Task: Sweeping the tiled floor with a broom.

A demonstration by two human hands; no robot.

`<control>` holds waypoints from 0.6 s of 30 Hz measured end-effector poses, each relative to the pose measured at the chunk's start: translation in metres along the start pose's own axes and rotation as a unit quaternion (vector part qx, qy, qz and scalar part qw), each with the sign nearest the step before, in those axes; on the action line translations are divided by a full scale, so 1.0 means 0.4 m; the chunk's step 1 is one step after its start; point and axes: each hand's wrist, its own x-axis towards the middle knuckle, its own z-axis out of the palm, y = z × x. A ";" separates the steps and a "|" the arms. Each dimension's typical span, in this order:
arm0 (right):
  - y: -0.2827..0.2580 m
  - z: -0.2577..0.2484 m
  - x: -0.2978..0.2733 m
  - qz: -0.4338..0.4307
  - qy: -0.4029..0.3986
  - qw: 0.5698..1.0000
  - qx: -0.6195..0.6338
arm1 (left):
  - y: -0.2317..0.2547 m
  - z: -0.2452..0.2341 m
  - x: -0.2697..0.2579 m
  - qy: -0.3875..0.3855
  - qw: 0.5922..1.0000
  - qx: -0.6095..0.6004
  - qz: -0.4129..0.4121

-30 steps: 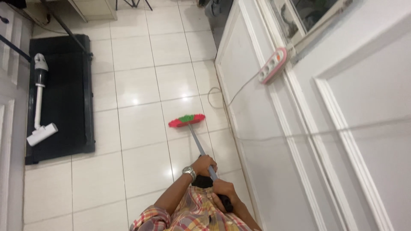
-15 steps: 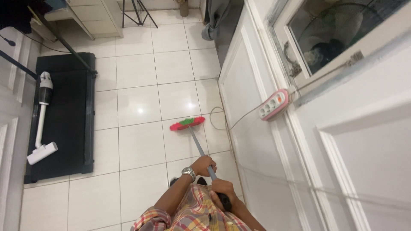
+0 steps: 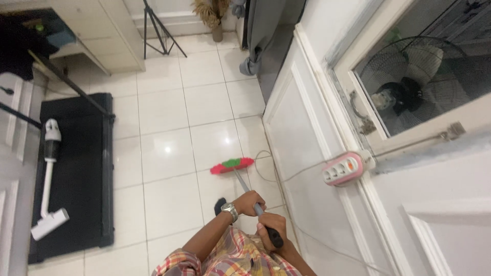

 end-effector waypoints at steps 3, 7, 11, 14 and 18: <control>0.024 0.038 0.079 -0.001 0.017 1.000 -0.017 | -0.040 -0.083 0.012 -0.019 1.000 0.013 0.009; 0.066 0.093 0.180 0.022 0.012 0.999 -0.025 | -0.141 -0.203 0.041 -0.029 0.999 -0.005 0.031; 0.095 0.150 0.253 0.056 -0.012 0.998 -0.011 | -0.237 -0.264 0.066 -0.046 0.999 -0.012 0.019; 0.095 0.174 0.313 0.054 -0.003 0.999 0.003 | -0.276 -0.307 0.088 -0.041 0.999 0.005 0.032; 0.134 0.162 0.366 0.097 0.019 0.995 -0.019 | -0.272 -0.365 0.134 -0.043 0.999 0.000 0.033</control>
